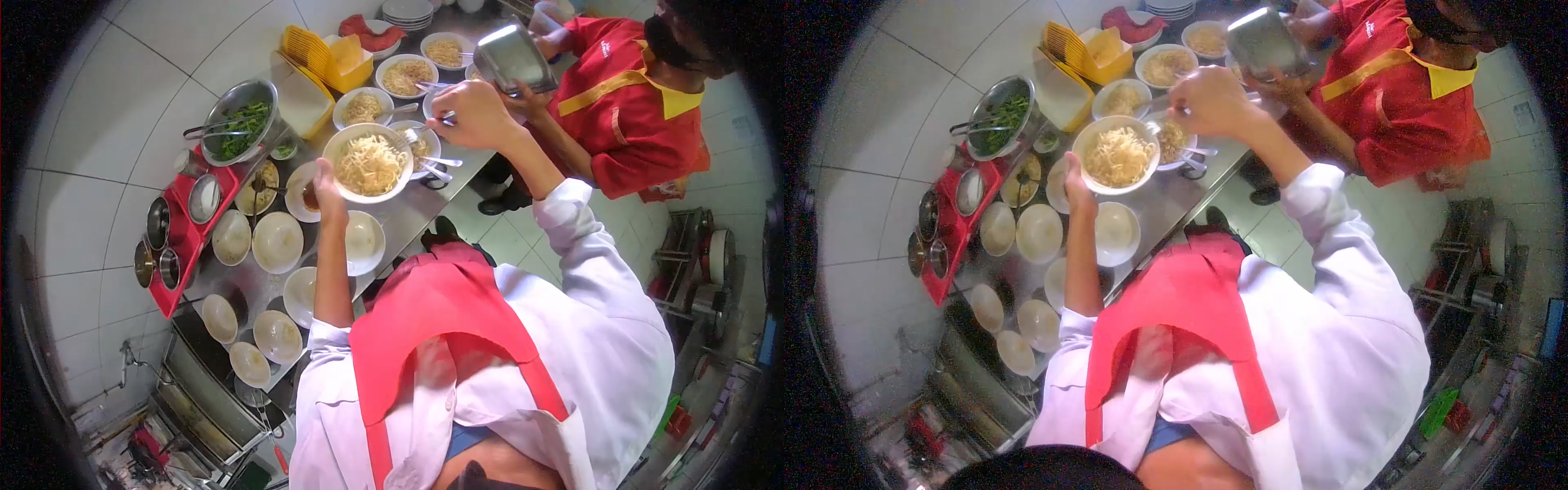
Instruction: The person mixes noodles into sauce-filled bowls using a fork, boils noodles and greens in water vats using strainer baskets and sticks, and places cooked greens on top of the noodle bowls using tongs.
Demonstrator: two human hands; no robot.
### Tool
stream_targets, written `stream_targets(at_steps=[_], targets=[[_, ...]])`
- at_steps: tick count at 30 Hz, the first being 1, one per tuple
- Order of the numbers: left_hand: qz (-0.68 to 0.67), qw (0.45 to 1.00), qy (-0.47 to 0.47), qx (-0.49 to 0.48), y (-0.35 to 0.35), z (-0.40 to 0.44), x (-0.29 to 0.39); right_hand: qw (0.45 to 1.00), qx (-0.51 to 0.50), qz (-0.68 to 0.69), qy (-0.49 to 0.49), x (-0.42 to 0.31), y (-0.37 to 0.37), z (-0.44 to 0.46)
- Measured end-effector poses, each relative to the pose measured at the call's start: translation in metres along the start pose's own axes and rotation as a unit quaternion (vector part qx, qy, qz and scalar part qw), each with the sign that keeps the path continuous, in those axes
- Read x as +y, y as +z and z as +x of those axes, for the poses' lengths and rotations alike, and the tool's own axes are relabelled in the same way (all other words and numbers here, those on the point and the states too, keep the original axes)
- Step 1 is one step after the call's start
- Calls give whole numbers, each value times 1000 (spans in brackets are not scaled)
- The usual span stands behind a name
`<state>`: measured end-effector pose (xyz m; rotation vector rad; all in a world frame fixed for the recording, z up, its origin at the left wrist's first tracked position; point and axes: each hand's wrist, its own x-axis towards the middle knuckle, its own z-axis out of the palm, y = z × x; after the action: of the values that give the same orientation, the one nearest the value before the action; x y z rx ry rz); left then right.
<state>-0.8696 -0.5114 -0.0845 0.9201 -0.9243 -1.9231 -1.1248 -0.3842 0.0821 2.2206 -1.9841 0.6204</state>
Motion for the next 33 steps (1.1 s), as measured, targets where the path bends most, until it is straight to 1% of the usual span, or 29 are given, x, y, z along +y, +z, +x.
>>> stream_targets(at_steps=[1, 2, 4, 5, 6, 8, 9, 10, 12, 13, 14, 16, 17, 18, 20, 21, 22, 24, 25, 26, 27, 28, 29, 30, 31, 32, 33], targets=[[23, 999, 25, 7, 15, -4, 3, 997, 51, 27, -53, -2, 5, 4], [23, 999, 22, 7, 33, -4, 3, 997, 50, 27, -51, -2, 21, 7], [69, 994, 86, -5, 62, -9, 5, 995, 48, 80, -34, 2, 58, 7], [73, 995, 64, -24, 71, -14, 15, 984, 48, 167, -26, 17, 58, 8], [71, 995, 71, -24, 71, -4, 15, 984, 51, 165, -32, 34, 54, 11], [36, 999, 31, 7, 49, 15, 4, 987, 42, 155, -22, 61, 48, 3], [-6, 999, 37, -36, 38, 24, -1, 997, 4, 80, 7, 64, 31, 2], [-5, 998, 40, -39, 42, 29, 2, 997, 9, 78, 7, 62, 16, 7], [35, 998, 53, -12, 48, 30, 4, 999, 33, 1, 19, 57, -1, 9], [16, 997, 62, -40, 59, 29, 3, 999, 24, -24, 5, 55, 9, 14], [16, 997, 59, -40, 68, 28, 0, 999, 22, -23, 7, 50, 24, 17], [5, 999, 19, -41, 84, 34, -3, 995, 33, 92, -8, 46, 49, 21], [48, 998, 43, 1, 78, 45, -13, 985, 45, 164, -12, 58, 50, 23], [44, 998, 51, 1, 78, 51, -7, 986, 47, 160, -20, 69, 42, 28], [-7, 1000, 22, -20, 63, 42, -1, 991, 8, 134, 9, 78, 27, 22], [-5, 999, 19, -36, 49, 48, -4, 999, 40, 19, -20, 78, 17, 20], [-5, 999, 21, -38, 55, 49, -2, 999, 42, 17, -21, 75, 8, 23], [34, 998, 48, -10, 63, 42, -1, 999, 12, -24, -18, 66, -1, 24], [25, 999, 41, -9, 69, 42, -6, 999, 11, -24, -19, 63, 11, 26], [25, 999, 39, -9, 75, 42, -12, 999, 8, -3, -51, 58, 35, 28], [39, 999, 31, -21, 88, 34, -10, 997, 6, 20, -80, 46, 39, 30], [51, 998, 28, -33, 96, 33, -5, 997, 7, 20, -80, 43, 32, 29], [-1, 998, 17, -59, 85, 44, -17, 997, 8, 40, -63, 45, 21, 30], [-4, 998, 21, -57, 79, 52, -16, 997, 6, 64, -43, 44, 5, 31], [1, 998, 12, -58, 69, 51, -15, 997, 17, 50, -49, 47, -6, 30], [6, 998, 5, -60, 64, 52, -16, 997, 15, 53, -45, 47, -2, 27], [28, 998, 31, -55, 71, 48, -11, 999, 16, 12, -32, 51, 3, 27]])
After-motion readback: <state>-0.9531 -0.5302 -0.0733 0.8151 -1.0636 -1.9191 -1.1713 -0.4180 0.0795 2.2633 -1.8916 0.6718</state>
